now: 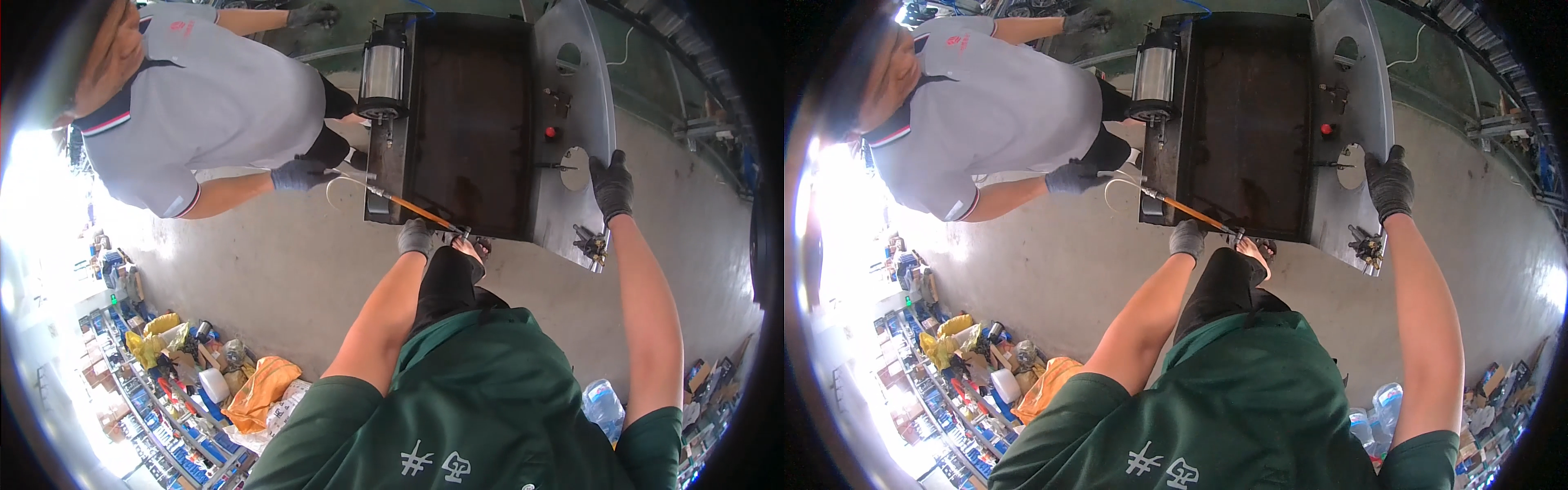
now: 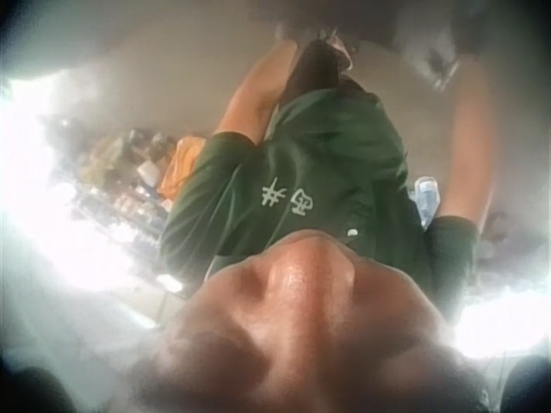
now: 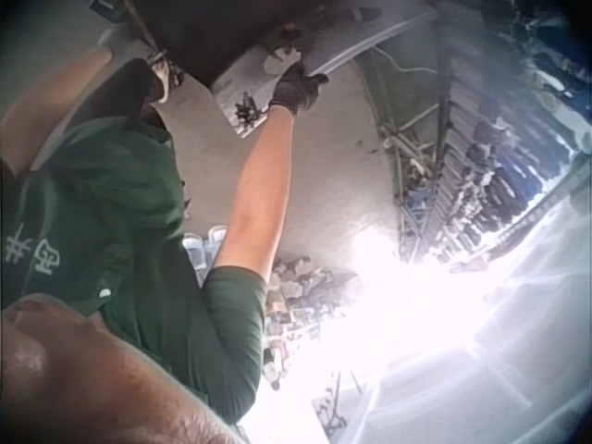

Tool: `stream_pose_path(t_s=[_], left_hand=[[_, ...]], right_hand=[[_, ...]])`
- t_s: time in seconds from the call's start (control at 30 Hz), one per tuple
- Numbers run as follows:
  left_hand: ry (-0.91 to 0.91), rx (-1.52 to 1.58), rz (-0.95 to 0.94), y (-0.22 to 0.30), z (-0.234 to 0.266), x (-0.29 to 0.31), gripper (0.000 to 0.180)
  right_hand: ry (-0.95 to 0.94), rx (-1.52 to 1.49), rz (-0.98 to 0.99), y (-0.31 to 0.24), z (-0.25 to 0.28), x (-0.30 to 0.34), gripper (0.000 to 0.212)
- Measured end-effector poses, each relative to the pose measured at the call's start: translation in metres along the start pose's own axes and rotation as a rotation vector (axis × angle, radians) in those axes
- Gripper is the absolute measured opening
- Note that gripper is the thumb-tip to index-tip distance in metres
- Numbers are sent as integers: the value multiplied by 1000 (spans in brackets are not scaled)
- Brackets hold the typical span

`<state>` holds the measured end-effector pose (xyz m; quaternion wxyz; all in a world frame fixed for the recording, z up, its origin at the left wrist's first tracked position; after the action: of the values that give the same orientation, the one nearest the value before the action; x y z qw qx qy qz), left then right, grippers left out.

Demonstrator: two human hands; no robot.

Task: The person assembles a submersible pump by securing the top casing with a pneumatic screwdriver, inserting the motor rotor assembly into a housing, and then organizing packaged components into a storage bin.

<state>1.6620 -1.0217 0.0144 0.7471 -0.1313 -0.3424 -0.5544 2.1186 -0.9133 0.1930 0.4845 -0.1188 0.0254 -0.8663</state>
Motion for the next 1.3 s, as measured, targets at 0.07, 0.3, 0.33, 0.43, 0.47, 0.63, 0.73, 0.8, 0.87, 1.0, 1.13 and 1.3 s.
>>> stream_pose_path(t_s=[0.07, 0.3, 0.33, 0.43, 0.47, 0.63, 0.73, 0.8, 0.87, 1.0, 1.13, 1.3], left_hand=[[29, 67, -88, 11, 8, 9, 37], [615, 774, 803, -91, 15, -24, 61], [732, 963, 863, -91, 18, -36, 64], [825, 1212, 902, -94, 21, -55, 68], [805, 1266, 891, -91, 20, -60, 68], [931, 1099, 836, -69, 17, -53, 55], [1032, 1048, 844, -71, 21, -50, 52], [1017, 1112, 824, -73, 18, -50, 54], [1019, 1249, 755, -77, 19, -58, 59], [979, 1267, 794, -53, 24, -52, 56], [1038, 1364, 799, -79, 14, -64, 58], [1019, 1103, 871, -76, 12, -59, 60]], right_hand=[[20, -10, -17, 11, -3, -6, 68], [-64, 11, -25, -8, 8, -4, 62], [-45, 22, -32, -6, 8, -6, 60], [-2, 35, -23, -2, 7, 1, 57], [2, 43, -29, -1, 8, 2, 57], [-61, -8, -47, -7, 13, 4, 60], [10, -21, 9, -2, 5, 1, 60], [22, -41, 13, 2, 2, 0, 60], [40, -78, 24, -5, 3, -1, 59], [55, -23, 20, 10, 0, -2, 59], [59, -63, 49, -1, 0, -3, 57], [22, -46, 22, 1, 3, -2, 53]])
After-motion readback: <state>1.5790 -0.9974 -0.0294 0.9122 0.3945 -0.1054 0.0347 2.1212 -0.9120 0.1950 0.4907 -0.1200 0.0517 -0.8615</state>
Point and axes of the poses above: each hand's wrist, its own x-axis away from the middle knuckle, its own z-axis out of the back of the hand, y = z × x, the point moved 4 cm from there along -x, towards the middle knuckle, and after that the axes turned 2 degrees about x, right-handed, at the moved point
